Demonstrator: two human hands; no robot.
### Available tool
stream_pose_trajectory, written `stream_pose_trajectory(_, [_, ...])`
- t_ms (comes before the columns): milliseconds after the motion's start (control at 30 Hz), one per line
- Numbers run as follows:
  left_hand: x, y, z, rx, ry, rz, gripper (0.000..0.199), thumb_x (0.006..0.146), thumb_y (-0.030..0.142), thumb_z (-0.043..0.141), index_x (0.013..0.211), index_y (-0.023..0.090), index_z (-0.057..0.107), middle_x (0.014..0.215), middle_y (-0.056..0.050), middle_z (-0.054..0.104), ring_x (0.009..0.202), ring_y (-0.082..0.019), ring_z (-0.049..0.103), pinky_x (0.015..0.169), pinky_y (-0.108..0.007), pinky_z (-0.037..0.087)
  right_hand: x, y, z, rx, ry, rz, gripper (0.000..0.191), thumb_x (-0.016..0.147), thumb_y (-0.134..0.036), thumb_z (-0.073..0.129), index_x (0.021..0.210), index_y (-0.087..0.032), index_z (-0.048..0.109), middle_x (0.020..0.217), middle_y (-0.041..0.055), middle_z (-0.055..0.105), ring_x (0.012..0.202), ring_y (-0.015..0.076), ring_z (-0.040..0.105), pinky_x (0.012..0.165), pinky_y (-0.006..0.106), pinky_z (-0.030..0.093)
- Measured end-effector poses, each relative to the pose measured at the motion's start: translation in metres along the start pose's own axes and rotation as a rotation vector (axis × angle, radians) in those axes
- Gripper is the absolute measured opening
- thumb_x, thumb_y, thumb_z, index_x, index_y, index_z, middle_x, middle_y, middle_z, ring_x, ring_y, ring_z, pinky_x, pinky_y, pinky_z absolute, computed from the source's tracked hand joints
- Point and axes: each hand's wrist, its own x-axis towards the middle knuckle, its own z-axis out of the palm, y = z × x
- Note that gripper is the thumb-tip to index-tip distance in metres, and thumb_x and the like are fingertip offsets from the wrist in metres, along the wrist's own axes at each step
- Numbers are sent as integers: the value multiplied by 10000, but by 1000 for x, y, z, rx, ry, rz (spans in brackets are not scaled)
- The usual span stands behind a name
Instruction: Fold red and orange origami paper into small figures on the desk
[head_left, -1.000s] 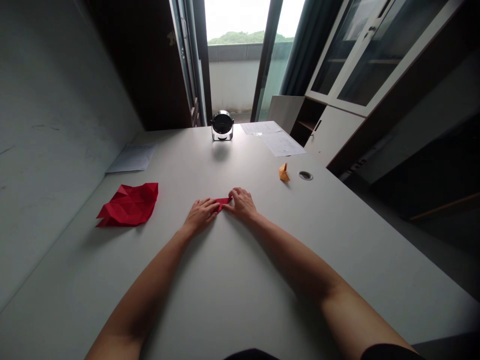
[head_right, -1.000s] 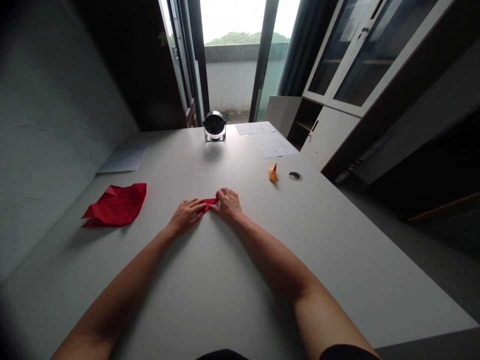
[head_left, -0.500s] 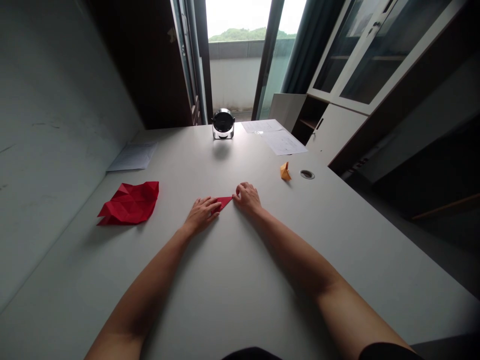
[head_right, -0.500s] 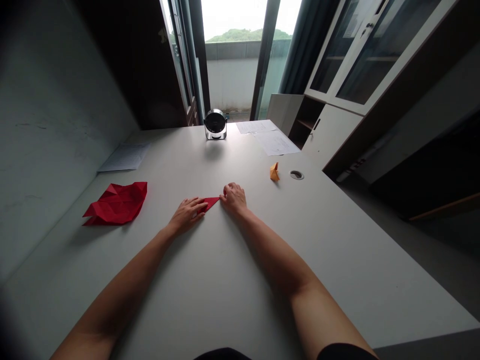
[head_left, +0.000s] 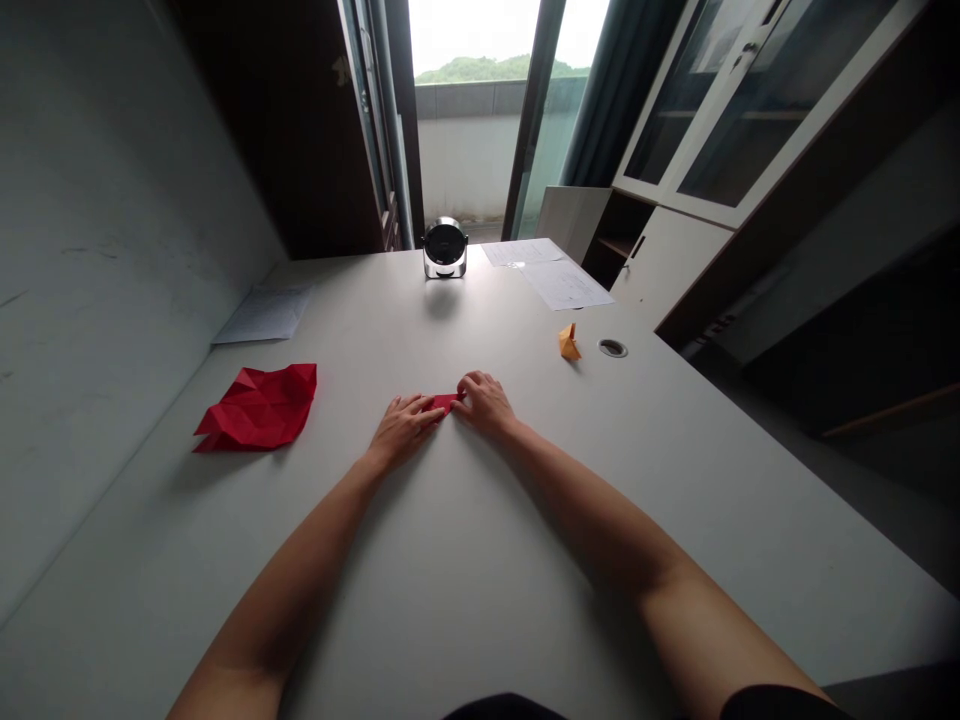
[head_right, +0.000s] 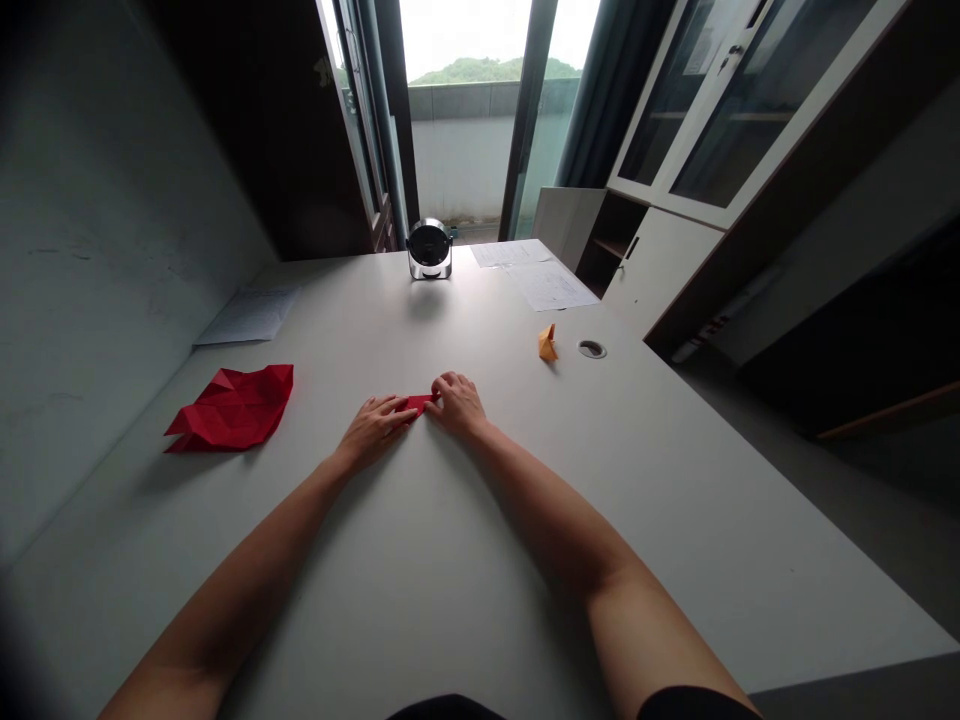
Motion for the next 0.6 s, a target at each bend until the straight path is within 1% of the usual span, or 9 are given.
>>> stream_pose_trajectory(133, [1, 1, -1, -101, 64, 54, 276, 981, 291, 556, 1190, 389, 706, 1351, -27, 649, 1309, -239, 539, 1157, -558, 299, 2, 0, 1, 1, 3, 22, 208, 863, -387, 660, 982, -219, 630, 1176, 85, 600, 1066, 246, 520, 971, 379, 384])
stream_pose_trajectory(267, [1, -6, -2, -218, 88, 90, 199, 955, 295, 596, 1051, 344, 762, 1269, -26, 700, 1262, -229, 587, 1123, -502, 381, 3, 0, 2, 10, 8, 38, 178, 853, -350, 664, 971, -220, 635, 1168, 81, 603, 1055, 245, 522, 963, 377, 391])
stream_pose_trajectory(367, [1, -13, -5, -295, 69, 114, 155, 930, 300, 623, 961, 306, 775, 1227, -37, 720, 1244, -233, 607, 1105, -476, 412, 3, 1, 3, 23, 16, 38, 161, 846, -329, 670, 962, -222, 642, 1160, 78, 608, 1044, 242, 527, 964, 380, 397])
stream_pose_trajectory(467, [-1, -17, -9, -337, 24, 104, 120, 909, 296, 636, 886, 273, 751, 1250, -44, 709, 1268, -240, 592, 1137, -495, 372, 2, 3, 4, 33, 28, 16, 168, 851, -318, 678, 991, -228, 663, 1168, 79, 616, 1059, 245, 531, 983, 393, 394])
stream_pose_trajectory(533, [-2, -17, -12, -355, -8, 80, 98, 887, 295, 652, 823, 246, 708, 1277, -50, 694, 1295, -247, 571, 1162, -515, 333, 1, 4, 4, 40, 29, -31, 179, 873, -310, 667, 1037, -239, 679, 1185, 80, 623, 1082, 247, 534, 994, 398, 391])
stream_pose_trajectory(600, [-3, -16, -14, -370, -33, 65, 113, 871, 294, 659, 779, 229, 660, 1291, -59, 685, 1308, -253, 558, 1174, -525, 311, 1, 3, 3, 35, 27, -121, 162, 909, -285, 635, 1055, -255, 698, 1226, 78, 622, 1134, 249, 525, 1017, 403, 376])
